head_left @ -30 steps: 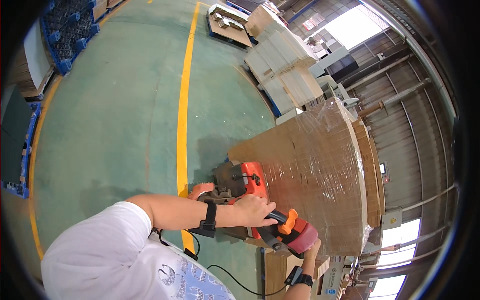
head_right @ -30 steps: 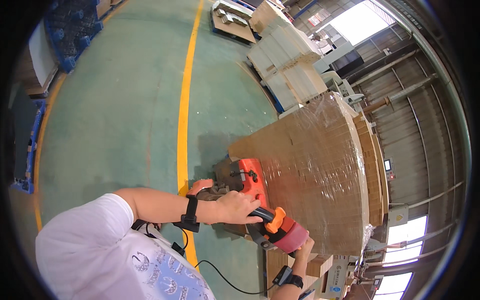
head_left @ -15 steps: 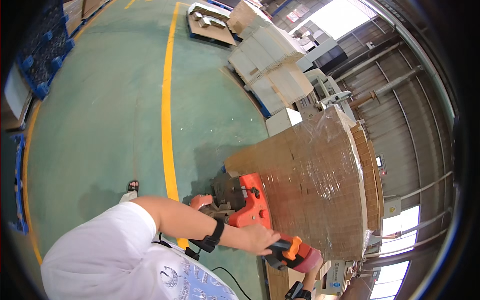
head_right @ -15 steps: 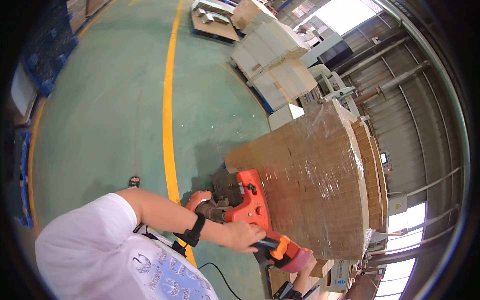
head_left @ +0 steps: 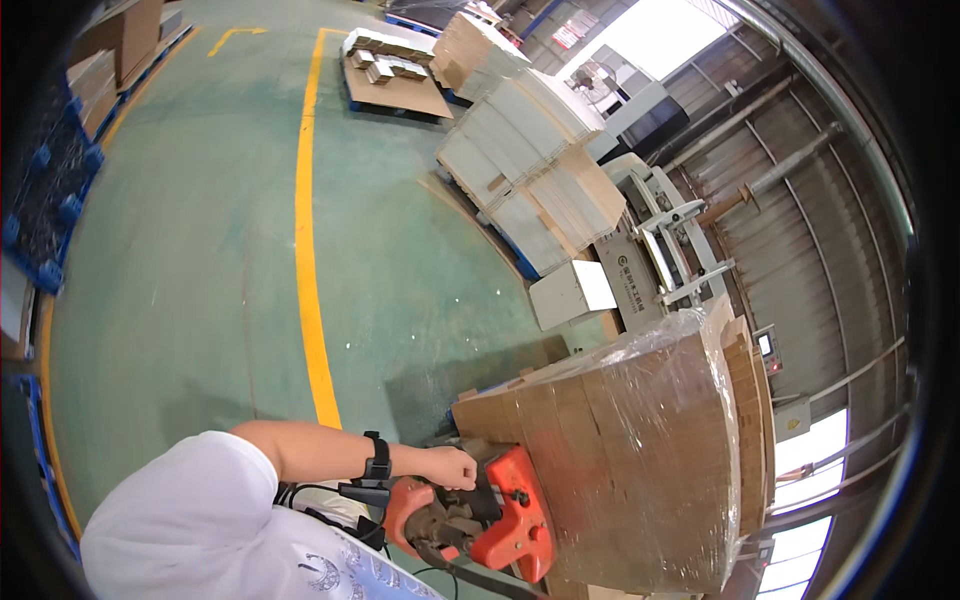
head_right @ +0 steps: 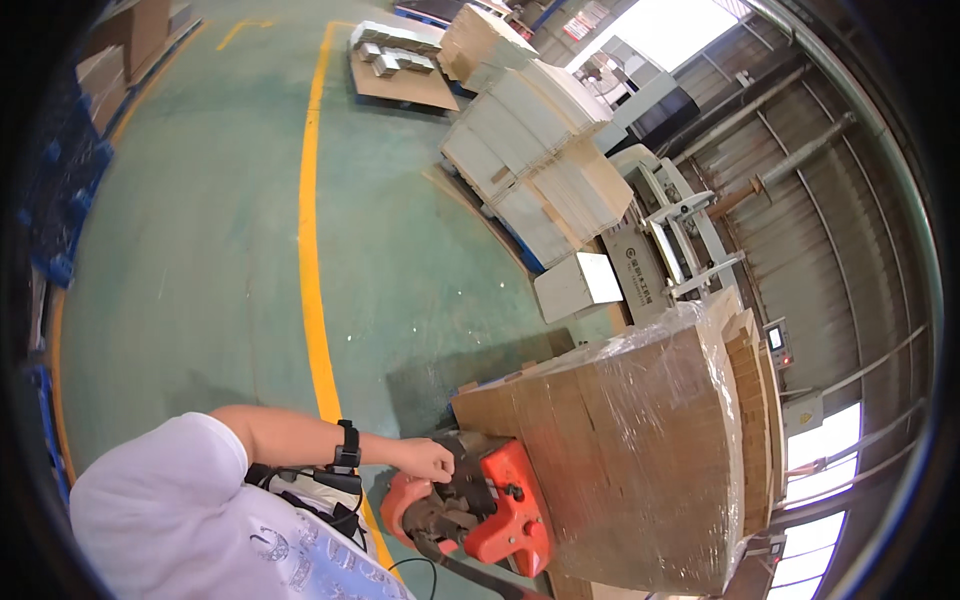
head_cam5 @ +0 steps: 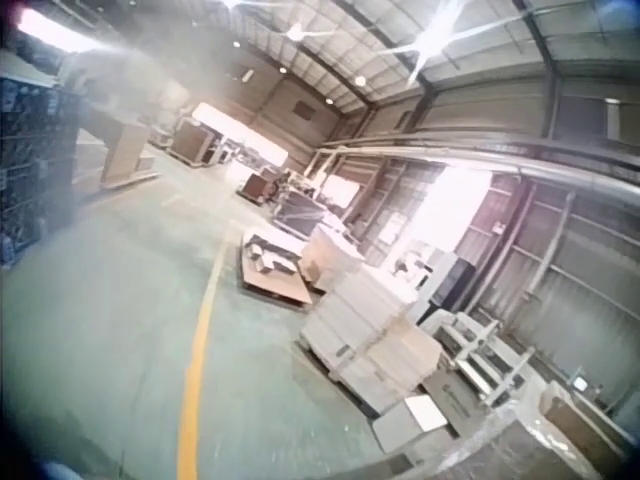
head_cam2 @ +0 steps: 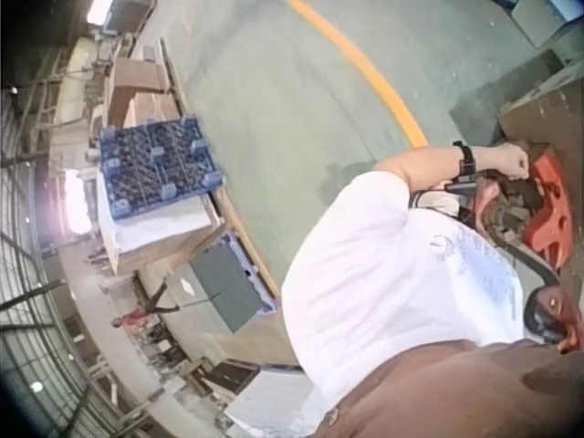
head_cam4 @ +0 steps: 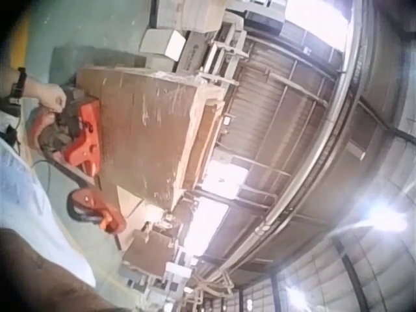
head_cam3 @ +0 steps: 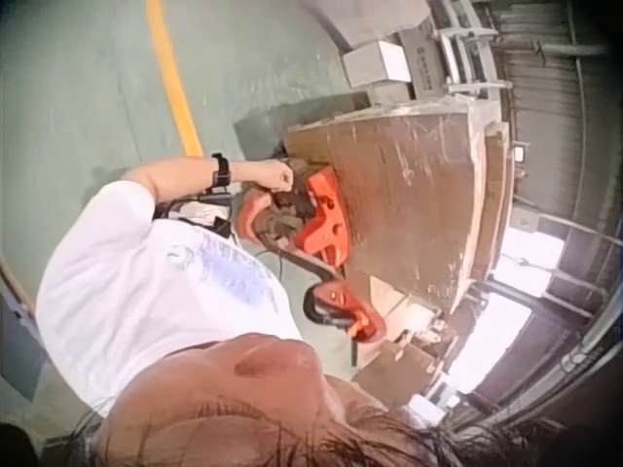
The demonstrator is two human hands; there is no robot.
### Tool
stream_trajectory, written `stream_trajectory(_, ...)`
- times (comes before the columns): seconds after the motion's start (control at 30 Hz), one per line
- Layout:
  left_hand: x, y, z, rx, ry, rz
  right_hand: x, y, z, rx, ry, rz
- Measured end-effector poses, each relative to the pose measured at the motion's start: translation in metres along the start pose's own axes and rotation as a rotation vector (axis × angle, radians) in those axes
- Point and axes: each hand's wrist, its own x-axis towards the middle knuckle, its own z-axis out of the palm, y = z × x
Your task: The recorder loads wooden planks into a production machine and then uses a pallet jack to transport a loaded pallet through the warehouse.
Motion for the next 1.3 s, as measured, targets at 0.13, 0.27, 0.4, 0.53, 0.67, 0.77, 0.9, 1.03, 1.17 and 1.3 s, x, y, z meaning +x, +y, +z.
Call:
stream_trajectory(0.13, 0.065, -0.051, -0.108, -0.175, -0.124, -0.188, 0.054, -0.041, 0.094, 0.14, -0.078, 0.163)
stream_trajectory(0.27, 0.156, -0.097, -0.243, -0.156, -0.27, -0.176, 0.137, -0.081, 0.179, 0.259, -0.097, 0.266)
stream_trajectory(0.4, 0.167, -0.226, -0.429, -0.492, 0.366, -0.432, 0.244, -0.159, 0.239, 0.337, -0.166, 0.291)
stream_trajectory(0.53, 0.051, -0.37, -0.57, -0.823, 1.062, -0.575, 0.338, -0.247, 0.289, 0.378, -0.202, 0.296)
stream_trajectory(0.67, -0.057, -0.445, -0.631, -1.102, 1.503, -0.679, 0.46, -0.322, 0.325, 0.419, -0.2, 0.325)
stream_trajectory(0.77, -0.03, -0.481, -0.686, -1.131, 2.099, -0.835, 0.543, -0.367, 0.343, 0.458, -0.146, 0.353)
stream_trajectory(0.9, 0.196, -0.544, -0.778, -1.423, 1.911, -0.708, 0.643, -0.417, 0.35, 0.483, -0.024, 0.418)
stream_trajectory(1.03, 0.555, -0.497, -0.886, -0.594, 0.903, -0.695, 0.74, -0.46, 0.335, 0.536, 0.071, 0.468)
stream_trajectory(1.17, 0.866, -0.368, -0.931, -0.236, 0.51, -0.428, 0.85, -0.483, 0.32, 0.568, 0.134, 0.491)
stream_trajectory(1.3, 1.059, -0.358, -0.916, -0.241, 0.45, -0.296, 0.972, -0.476, 0.298, 0.557, 0.169, 0.511)
